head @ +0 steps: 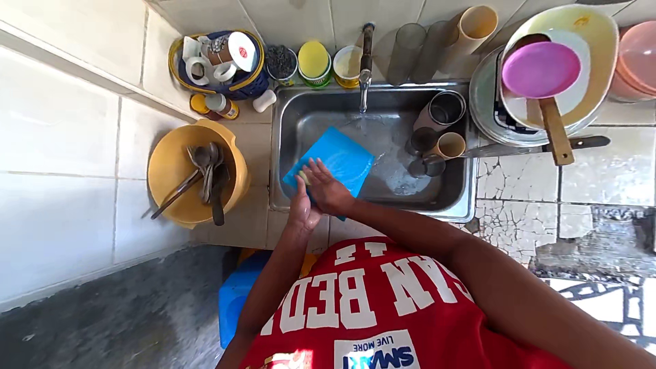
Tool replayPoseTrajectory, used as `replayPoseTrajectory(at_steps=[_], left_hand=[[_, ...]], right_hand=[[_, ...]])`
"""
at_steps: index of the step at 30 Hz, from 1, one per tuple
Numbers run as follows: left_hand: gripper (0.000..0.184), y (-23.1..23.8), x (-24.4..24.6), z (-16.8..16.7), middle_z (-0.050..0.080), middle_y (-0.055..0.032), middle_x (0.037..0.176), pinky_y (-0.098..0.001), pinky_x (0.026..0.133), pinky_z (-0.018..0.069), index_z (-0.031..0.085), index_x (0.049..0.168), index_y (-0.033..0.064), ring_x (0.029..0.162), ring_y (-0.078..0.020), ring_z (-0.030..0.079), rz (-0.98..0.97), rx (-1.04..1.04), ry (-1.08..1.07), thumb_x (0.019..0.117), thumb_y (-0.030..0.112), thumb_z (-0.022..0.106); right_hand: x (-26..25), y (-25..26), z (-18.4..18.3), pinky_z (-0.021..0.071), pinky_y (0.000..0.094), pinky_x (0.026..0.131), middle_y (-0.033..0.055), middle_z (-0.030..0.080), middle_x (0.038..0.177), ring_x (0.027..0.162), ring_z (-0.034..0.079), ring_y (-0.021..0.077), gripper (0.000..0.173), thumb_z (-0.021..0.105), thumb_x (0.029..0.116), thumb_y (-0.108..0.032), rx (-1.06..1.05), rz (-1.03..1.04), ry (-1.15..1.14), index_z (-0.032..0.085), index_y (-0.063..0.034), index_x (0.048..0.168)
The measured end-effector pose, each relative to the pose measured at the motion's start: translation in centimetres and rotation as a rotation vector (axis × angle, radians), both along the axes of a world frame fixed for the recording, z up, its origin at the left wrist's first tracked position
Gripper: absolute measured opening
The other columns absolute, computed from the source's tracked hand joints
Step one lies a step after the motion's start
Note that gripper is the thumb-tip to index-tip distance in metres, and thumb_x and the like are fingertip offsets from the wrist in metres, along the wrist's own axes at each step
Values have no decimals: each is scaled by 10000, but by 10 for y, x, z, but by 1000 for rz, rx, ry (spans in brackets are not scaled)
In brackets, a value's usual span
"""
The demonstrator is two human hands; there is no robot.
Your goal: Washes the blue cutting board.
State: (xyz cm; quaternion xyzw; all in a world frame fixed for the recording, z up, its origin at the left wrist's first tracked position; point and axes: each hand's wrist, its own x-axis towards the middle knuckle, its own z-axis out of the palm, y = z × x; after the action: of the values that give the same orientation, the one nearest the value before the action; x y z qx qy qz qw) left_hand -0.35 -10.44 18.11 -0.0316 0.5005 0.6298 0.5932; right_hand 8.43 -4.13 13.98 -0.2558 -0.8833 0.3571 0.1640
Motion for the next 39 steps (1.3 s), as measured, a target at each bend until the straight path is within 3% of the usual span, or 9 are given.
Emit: replayPoseTrajectory(at_steps=[5, 9, 12, 17, 23, 27, 33, 36, 39], left_hand=[[545, -7, 7, 24, 676, -92, 897, -401, 710, 616, 532, 1223, 84, 773, -218, 693, -102, -87, 122, 1097, 530, 246], [551, -17, 1, 28, 686, -86, 882, -390, 714, 622, 548, 1197, 104, 792, -213, 706, -43, 17, 67, 1092, 542, 229], [526, -14, 5, 19, 612, -11, 723, -357, 649, 595, 580, 1002, 158, 659, -155, 642, 118, 45, 29, 1082, 566, 258], [501, 3, 6, -1, 490, 29, 631, -317, 564, 529, 533, 907, 191, 548, -127, 530, 227, -2, 8, 1061, 609, 304], [587, 9, 20, 10, 619, -53, 1365, -443, 1012, 530, 460, 1476, 199, 1239, -197, 604, 33, 2, 62, 1072, 588, 285], [549, 5, 23, 23, 668, -67, 989, -399, 757, 600, 539, 1271, 151, 871, -198, 682, 0, -30, 50, 1062, 604, 311], [540, 9, 25, 16, 526, 7, 666, -328, 581, 554, 547, 944, 172, 580, -140, 568, 96, -23, -22, 1052, 632, 286], [532, 19, 25, 13, 593, -27, 745, -346, 602, 565, 570, 1040, 148, 633, -157, 609, 162, -73, 32, 1055, 613, 311], [628, 29, 11, 25, 644, -129, 1242, -458, 891, 576, 452, 1436, 108, 1094, -243, 658, 87, -133, 98, 1074, 591, 281]], right_hand=[[-34, 85, -21, 189, 446, 1295, 260, 338, 1630, 1562, 237, 393, 515, 374, 1065, -126, -44, -143, 104, 383, 88, 1534], [-3, 145, -49, 239, 475, 1275, 245, 349, 1631, 1548, 287, 373, 518, 351, 1082, -159, -180, -365, -109, 371, 61, 1550], [26, 132, -63, 383, 533, 1188, 276, 434, 1557, 1474, 407, 400, 496, 377, 1076, -186, -312, -566, -248, 427, 48, 1511], [44, 29, -56, 192, 513, 1287, 314, 277, 1636, 1555, 217, 445, 549, 367, 1077, -161, -290, -454, -176, 314, 100, 1557], [5, 7, -1, 207, 497, 1284, 270, 314, 1639, 1554, 243, 416, 541, 406, 1081, -186, -125, -123, 48, 357, 68, 1556], [-5, 92, -30, 190, 562, 1267, 169, 326, 1664, 1563, 242, 379, 561, 298, 1088, -265, -77, -208, 21, 352, -20, 1590], [41, 109, -52, 206, 511, 1280, 256, 323, 1638, 1552, 249, 409, 554, 332, 1093, -242, -282, -436, -282, 338, 34, 1573], [49, 47, -30, 176, 505, 1291, 249, 292, 1656, 1566, 220, 399, 597, 354, 1102, -303, -278, -255, -169, 308, 49, 1582], [53, 10, 7, 212, 474, 1287, 241, 294, 1657, 1566, 238, 352, 901, 589, 982, -568, -304, 5, -34, 308, 39, 1585]])
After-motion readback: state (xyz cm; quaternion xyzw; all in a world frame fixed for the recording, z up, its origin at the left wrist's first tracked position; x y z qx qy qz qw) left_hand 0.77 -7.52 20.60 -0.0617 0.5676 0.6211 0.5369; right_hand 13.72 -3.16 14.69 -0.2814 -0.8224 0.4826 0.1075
